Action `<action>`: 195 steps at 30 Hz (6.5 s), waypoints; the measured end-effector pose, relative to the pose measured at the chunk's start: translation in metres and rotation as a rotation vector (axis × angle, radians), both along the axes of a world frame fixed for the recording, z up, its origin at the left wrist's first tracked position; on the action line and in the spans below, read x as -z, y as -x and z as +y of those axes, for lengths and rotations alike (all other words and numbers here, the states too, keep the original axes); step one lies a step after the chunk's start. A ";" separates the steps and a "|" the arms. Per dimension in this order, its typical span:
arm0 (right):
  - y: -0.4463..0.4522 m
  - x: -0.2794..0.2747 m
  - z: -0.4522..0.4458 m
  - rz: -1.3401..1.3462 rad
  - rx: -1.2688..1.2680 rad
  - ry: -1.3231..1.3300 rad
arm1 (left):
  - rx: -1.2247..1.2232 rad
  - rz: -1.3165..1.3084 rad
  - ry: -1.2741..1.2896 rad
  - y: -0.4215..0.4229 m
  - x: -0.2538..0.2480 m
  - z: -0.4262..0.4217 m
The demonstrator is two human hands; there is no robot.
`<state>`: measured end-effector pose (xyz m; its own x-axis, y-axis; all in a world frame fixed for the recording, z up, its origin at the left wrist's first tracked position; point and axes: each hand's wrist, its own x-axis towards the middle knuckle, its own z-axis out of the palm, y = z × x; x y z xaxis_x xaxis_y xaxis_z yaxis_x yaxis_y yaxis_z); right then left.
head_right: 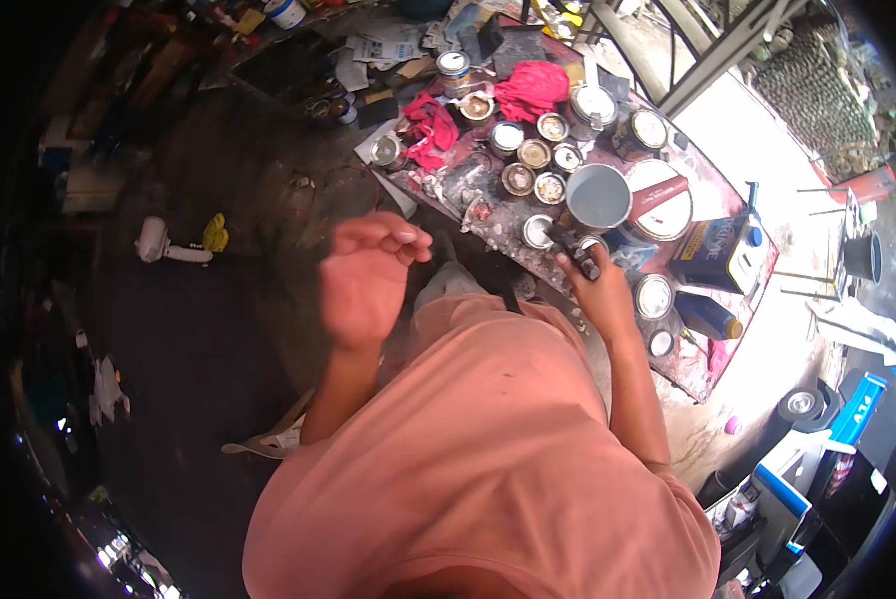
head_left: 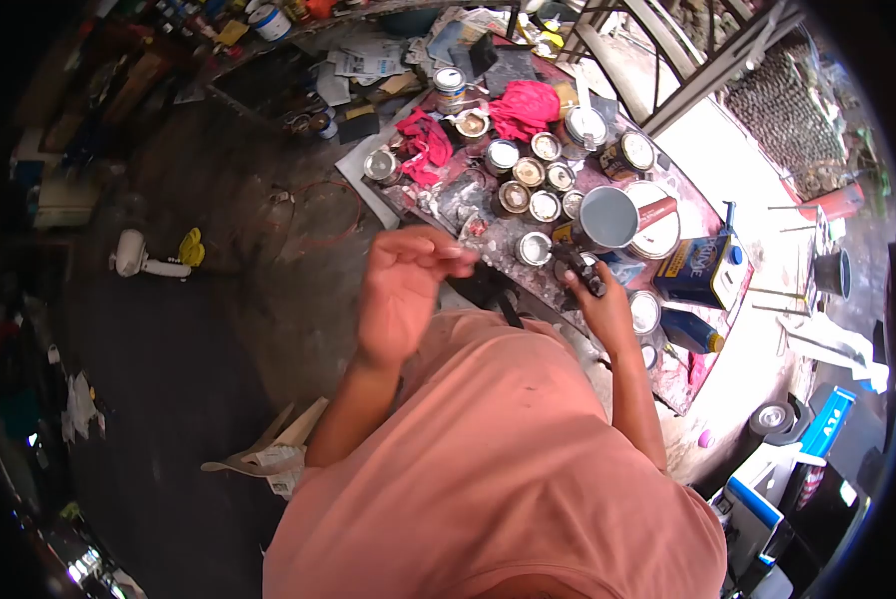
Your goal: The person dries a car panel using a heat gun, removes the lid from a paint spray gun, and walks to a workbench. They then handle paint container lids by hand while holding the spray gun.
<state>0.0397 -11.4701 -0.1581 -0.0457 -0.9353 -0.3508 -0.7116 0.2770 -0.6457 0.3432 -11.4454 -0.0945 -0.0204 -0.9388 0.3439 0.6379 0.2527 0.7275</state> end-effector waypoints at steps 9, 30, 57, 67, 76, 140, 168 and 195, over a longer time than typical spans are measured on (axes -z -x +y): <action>0.012 0.027 0.008 -0.058 0.001 0.001 | 0.314 0.496 0.559 0.056 -0.161 0.033; -0.004 -0.012 0.000 0.067 -0.013 0.010 | -0.218 -0.409 -0.512 0.004 0.143 0.028; 0.005 -0.007 -0.004 0.043 -0.068 -0.051 | 0.292 -0.183 -1.392 -0.031 0.318 0.143; 0.006 -0.011 -0.004 0.042 -0.072 -0.047 | 0.298 -0.232 -1.429 -0.034 0.324 0.144; 0.008 -0.012 -0.002 0.037 -0.065 -0.056 | 0.310 -0.307 -1.440 -0.032 0.300 0.135; -0.059 -0.003 0.022 0.022 0.400 -0.021 | 0.125 -0.114 -1.333 0.069 0.345 -0.255; -0.063 0.008 0.024 0.060 0.401 0.020 | 0.370 -0.679 -0.666 0.000 0.236 -0.171; -0.061 0.006 0.033 0.056 0.426 0.008 | 0.590 -0.319 -0.681 0.014 0.214 -0.154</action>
